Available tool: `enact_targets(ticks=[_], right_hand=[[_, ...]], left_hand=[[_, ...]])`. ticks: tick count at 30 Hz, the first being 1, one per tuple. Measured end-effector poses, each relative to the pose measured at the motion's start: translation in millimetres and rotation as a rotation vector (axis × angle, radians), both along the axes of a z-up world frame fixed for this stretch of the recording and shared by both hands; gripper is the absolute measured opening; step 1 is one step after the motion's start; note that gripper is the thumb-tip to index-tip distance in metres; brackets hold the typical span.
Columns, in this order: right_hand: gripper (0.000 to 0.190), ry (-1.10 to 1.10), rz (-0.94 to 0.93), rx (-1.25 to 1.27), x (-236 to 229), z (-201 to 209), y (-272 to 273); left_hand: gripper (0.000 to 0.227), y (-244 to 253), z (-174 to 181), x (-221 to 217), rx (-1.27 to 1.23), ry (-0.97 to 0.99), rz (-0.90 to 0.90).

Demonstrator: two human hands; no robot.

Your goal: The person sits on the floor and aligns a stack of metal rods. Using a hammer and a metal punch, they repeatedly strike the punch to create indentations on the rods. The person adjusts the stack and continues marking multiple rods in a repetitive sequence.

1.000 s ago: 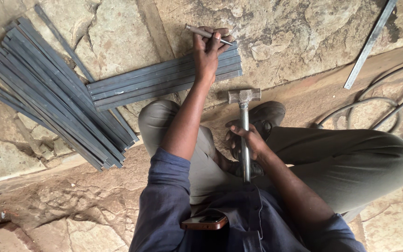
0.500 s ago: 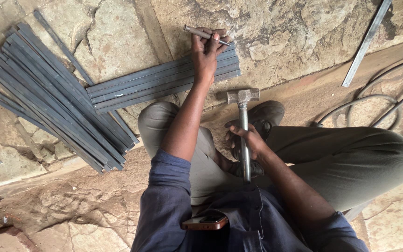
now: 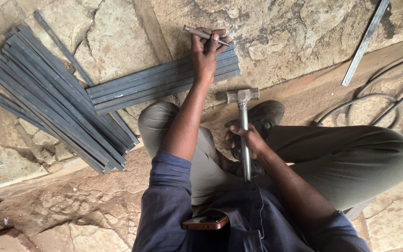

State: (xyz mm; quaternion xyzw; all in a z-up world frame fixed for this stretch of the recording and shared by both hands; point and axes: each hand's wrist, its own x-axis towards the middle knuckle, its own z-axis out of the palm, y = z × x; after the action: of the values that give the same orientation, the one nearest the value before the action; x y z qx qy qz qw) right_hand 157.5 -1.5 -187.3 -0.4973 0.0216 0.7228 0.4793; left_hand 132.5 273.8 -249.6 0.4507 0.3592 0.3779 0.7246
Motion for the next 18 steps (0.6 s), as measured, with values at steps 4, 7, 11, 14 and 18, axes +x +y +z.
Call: enact_targets(ticks=[4, 7, 11, 14, 18], right_hand=[[0.045, -0.003, 0.005, -0.002, -0.2, 0.9, 0.7], [0.045, 0.008, -0.004, 0.007, -0.1, -0.5, -0.7], [0.046, 0.004, 0.001, 0.002, -0.1, -2.8, -1.4], [0.045, 0.010, -0.005, 0.011, 0.4, -2.8, -1.7], [0.045, -0.012, 0.011, -0.008, 0.7, -2.6, -1.9]], left_hand=[[0.015, 0.4, 0.8, -0.4, 0.016, 0.013, -0.001], [0.015, 0.5, 0.1, -0.3, 0.026, -0.006, -0.004], [0.016, 0.9, -1.8, 0.1, 0.006, 0.002, 0.000], [0.016, 0.6, -2.1, -0.7, 0.012, -0.009, 0.002], [0.016, 0.5, -0.9, -0.2, 0.009, 0.002, 0.003]])
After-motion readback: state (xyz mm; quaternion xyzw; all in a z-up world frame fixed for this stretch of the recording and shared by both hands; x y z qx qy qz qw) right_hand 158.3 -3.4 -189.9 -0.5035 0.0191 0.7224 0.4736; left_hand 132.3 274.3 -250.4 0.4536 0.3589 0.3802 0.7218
